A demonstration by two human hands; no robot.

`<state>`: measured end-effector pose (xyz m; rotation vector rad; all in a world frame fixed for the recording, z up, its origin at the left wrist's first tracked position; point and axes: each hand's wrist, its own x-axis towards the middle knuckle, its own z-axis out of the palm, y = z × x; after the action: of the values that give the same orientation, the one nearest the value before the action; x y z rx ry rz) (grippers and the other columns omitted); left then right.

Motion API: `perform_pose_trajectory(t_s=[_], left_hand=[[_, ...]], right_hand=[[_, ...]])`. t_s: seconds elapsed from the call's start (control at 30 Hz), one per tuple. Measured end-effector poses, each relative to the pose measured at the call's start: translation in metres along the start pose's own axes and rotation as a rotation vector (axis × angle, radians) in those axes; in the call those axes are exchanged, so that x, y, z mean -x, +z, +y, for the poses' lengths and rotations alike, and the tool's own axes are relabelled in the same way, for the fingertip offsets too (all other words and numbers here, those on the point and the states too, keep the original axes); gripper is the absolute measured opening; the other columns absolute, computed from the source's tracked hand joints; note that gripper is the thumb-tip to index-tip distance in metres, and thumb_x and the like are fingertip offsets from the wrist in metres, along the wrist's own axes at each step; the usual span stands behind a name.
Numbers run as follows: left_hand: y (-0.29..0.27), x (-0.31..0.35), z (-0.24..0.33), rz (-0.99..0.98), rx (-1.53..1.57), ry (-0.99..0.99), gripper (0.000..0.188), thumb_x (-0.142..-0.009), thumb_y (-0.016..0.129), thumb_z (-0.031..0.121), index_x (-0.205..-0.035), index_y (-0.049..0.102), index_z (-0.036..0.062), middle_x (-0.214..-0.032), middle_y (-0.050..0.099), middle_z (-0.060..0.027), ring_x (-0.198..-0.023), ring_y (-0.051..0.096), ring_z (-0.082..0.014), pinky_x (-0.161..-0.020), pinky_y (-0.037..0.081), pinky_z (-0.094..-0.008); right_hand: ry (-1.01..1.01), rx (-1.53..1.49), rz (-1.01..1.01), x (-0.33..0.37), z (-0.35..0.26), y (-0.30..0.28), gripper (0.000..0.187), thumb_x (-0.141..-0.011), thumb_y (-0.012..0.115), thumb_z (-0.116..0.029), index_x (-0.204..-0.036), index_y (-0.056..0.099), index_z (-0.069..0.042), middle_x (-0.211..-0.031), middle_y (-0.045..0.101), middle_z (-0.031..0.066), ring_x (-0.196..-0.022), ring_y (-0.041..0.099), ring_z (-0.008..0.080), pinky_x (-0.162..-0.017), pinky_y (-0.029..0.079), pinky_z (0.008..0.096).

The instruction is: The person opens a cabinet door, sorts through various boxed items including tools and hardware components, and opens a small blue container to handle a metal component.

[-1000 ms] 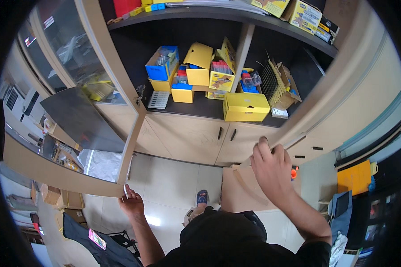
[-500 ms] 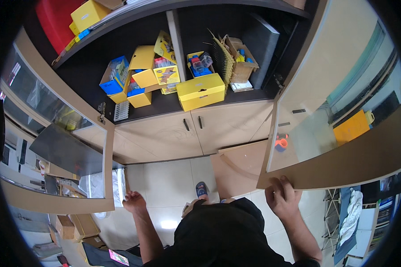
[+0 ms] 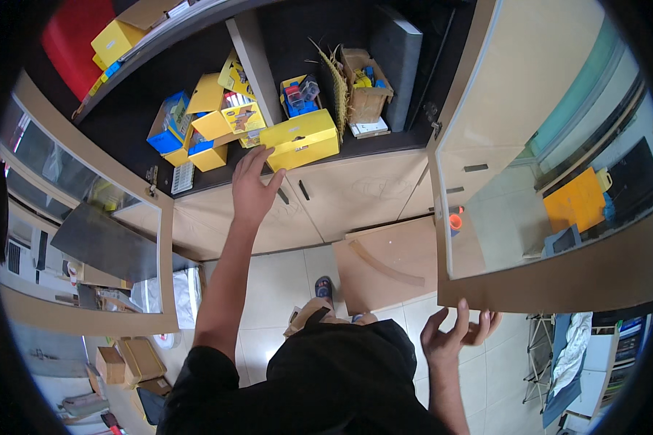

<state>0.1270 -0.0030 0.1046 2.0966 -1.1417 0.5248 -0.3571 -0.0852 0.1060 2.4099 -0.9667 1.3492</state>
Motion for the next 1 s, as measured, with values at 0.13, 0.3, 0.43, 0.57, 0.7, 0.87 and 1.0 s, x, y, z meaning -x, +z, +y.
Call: perform_pose_trajectory(t_s=[0.13, 0.3, 0.43, 0.57, 0.7, 0.87, 1.0], left_hand=[[0.026, -0.045, -0.018, -0.205, -0.226, 0.086, 0.062, -0.089, 0.089, 0.030, -0.147, 0.069, 0.0186, -0.157, 0.063, -0.0028, -0.148, 0.055, -0.0302, -0.125, 0.042, -0.0482], [0.015, -0.084, -0.051, -0.249, -0.107, 0.189, 0.039, -0.093, 0.087, 0.031, -0.130, 0.081, 0.0191, -0.130, 0.081, -0.0015, -0.121, 0.077, -0.0214, -0.098, 0.063, -0.0374], [0.010, -0.114, -0.067, -0.028, 0.021, 0.210, 0.017, -0.097, 0.083, 0.024, -0.112, 0.085, 0.0151, -0.112, 0.085, -0.0013, -0.102, 0.081, -0.0211, -0.090, 0.066, -0.0346], [0.015, -0.128, -0.073, 0.079, 0.048, 0.304, 0.012, -0.093, 0.086, 0.011, -0.103, 0.080, 0.0091, -0.110, 0.084, -0.0038, -0.103, 0.081, -0.0257, -0.091, 0.064, -0.0344], [0.021, -0.127, -0.087, 0.148, 0.112, 0.251, 0.015, -0.088, 0.086, 0.006, -0.101, 0.078, 0.0084, -0.108, 0.078, -0.0034, -0.097, 0.078, -0.0251, -0.084, 0.062, -0.0374], [0.024, -0.123, -0.096, 0.215, 0.103, 0.226, 0.021, -0.083, 0.089, 0.006, -0.102, 0.083, 0.0128, -0.103, 0.071, -0.0046, -0.092, 0.071, -0.0250, -0.078, 0.058, -0.0382], [0.029, -0.123, -0.106, 0.210, 0.101, 0.217, 0.026, -0.082, 0.088, 0.007, -0.107, 0.085, 0.0160, -0.097, 0.073, -0.0035, -0.091, 0.071, -0.0228, -0.078, 0.058, -0.0382]], right_hand=[[0.150, -0.055, 0.017, 0.005, -0.012, 0.012, 0.079, -0.086, 0.070, 0.007, -0.159, 0.041, -0.001, -0.167, 0.017, 0.0183, -0.164, 0.011, 0.0561, -0.131, 0.023, 0.0675], [0.002, 0.315, 0.327, -0.009, -0.017, 0.032, 0.069, -0.087, 0.072, 0.002, -0.150, 0.043, -0.001, -0.160, 0.030, 0.0229, -0.154, 0.032, 0.0507, -0.126, 0.033, 0.0651], [0.058, 0.006, 0.022, -0.030, -0.051, 0.085, 0.052, -0.086, 0.073, 0.004, -0.136, 0.062, -0.005, -0.154, 0.037, 0.0214, -0.142, 0.043, 0.0417, -0.116, 0.041, 0.0569], [0.026, -0.363, -0.381, -0.120, -0.106, 0.172, 0.042, -0.083, 0.073, 0.007, -0.122, 0.075, -0.008, -0.133, 0.062, 0.0186, -0.128, 0.057, 0.0401, -0.111, 0.044, 0.0489], [-0.148, -0.499, -0.496, -0.178, -0.152, 0.250, 0.042, -0.086, 0.075, -0.001, -0.127, 0.073, -0.009, -0.134, 0.068, 0.0117, -0.126, 0.061, 0.0358, -0.108, 0.047, 0.0475], [-0.219, -0.473, -0.601, -0.198, -0.193, 0.298, 0.048, -0.091, 0.075, -0.008, -0.139, 0.068, -0.010, -0.145, 0.064, 0.0108, -0.131, 0.061, 0.0325, -0.108, 0.047, 0.0475], [-0.256, -0.415, -0.677, -0.183, -0.193, 0.312, 0.055, -0.091, 0.075, -0.010, -0.145, 0.063, -0.008, -0.158, 0.058, 0.0116, -0.139, 0.057, 0.0352, -0.114, 0.045, 0.0508]])
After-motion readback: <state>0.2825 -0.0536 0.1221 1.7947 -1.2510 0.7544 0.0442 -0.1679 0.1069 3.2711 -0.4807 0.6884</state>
